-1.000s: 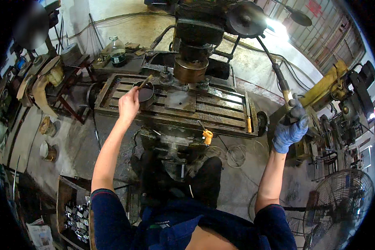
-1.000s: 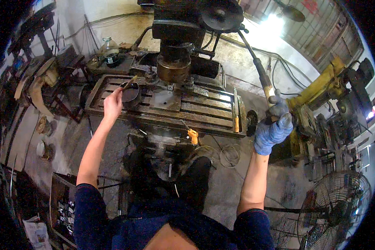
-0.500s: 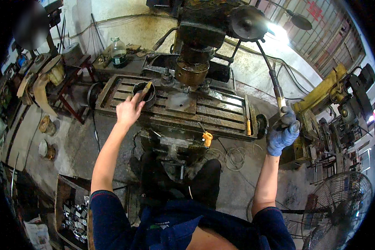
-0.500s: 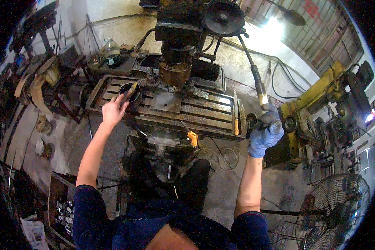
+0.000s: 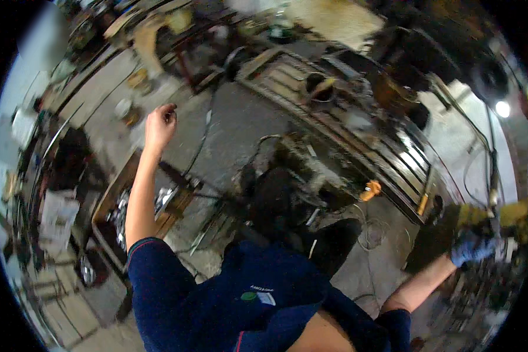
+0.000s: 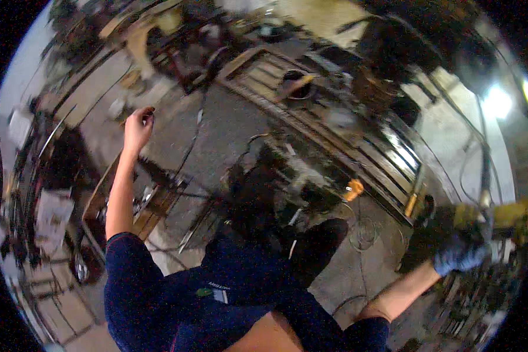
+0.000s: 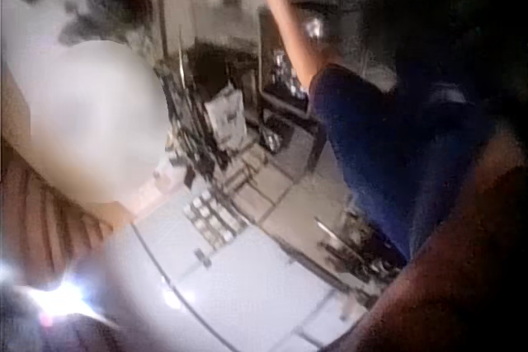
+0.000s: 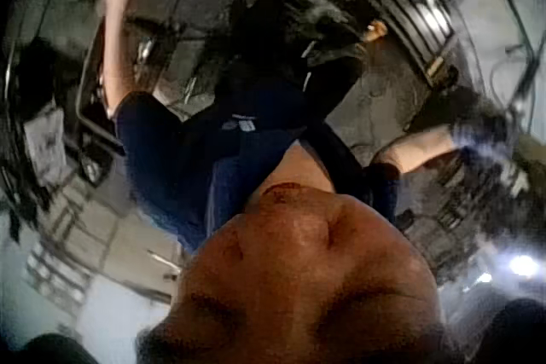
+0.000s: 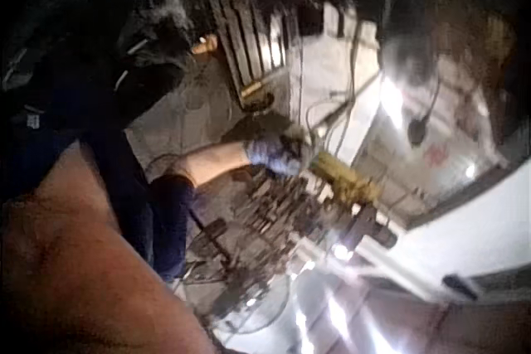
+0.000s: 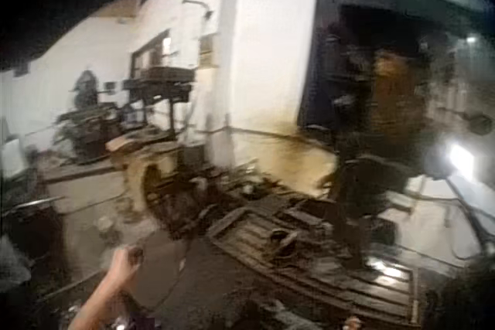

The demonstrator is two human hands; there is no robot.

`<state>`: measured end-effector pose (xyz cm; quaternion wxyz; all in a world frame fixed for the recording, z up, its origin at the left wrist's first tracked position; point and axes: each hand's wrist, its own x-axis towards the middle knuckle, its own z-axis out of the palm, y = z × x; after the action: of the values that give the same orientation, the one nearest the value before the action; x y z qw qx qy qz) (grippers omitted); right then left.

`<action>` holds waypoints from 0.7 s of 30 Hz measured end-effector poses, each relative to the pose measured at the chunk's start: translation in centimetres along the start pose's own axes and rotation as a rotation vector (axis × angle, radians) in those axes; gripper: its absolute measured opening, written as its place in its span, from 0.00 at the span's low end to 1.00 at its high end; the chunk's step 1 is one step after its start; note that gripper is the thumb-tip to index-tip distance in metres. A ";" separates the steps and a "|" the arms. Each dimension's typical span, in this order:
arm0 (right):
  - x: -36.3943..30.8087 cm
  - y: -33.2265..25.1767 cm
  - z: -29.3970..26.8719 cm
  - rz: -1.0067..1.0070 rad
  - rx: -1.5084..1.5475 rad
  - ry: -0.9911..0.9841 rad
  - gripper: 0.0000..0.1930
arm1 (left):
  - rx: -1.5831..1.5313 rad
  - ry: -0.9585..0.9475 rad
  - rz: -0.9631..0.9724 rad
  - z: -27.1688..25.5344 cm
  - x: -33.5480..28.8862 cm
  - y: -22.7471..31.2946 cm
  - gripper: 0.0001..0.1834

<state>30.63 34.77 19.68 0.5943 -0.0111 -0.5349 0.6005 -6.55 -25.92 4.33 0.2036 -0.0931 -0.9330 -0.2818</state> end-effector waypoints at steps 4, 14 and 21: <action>2.6 0.6 -2.8 -0.202 -0.133 -0.031 0.22 | 0.150 0.074 -0.308 -6.8 -5.5 -8.8 0.12; 6.8 -1.1 -2.2 -0.416 -0.437 0.056 0.19 | 0.120 -0.495 -0.498 -4.5 -13.4 -15.6 0.17; 14.2 -4.0 -2.9 -0.540 -0.653 -0.178 0.17 | 0.236 -0.638 -0.475 -3.0 -13.9 -15.8 0.21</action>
<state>31.22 45.78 29.88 0.6470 -0.0064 -0.7297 0.2211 2.41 -41.48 -7.14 -0.1570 0.0660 -0.9708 -0.1692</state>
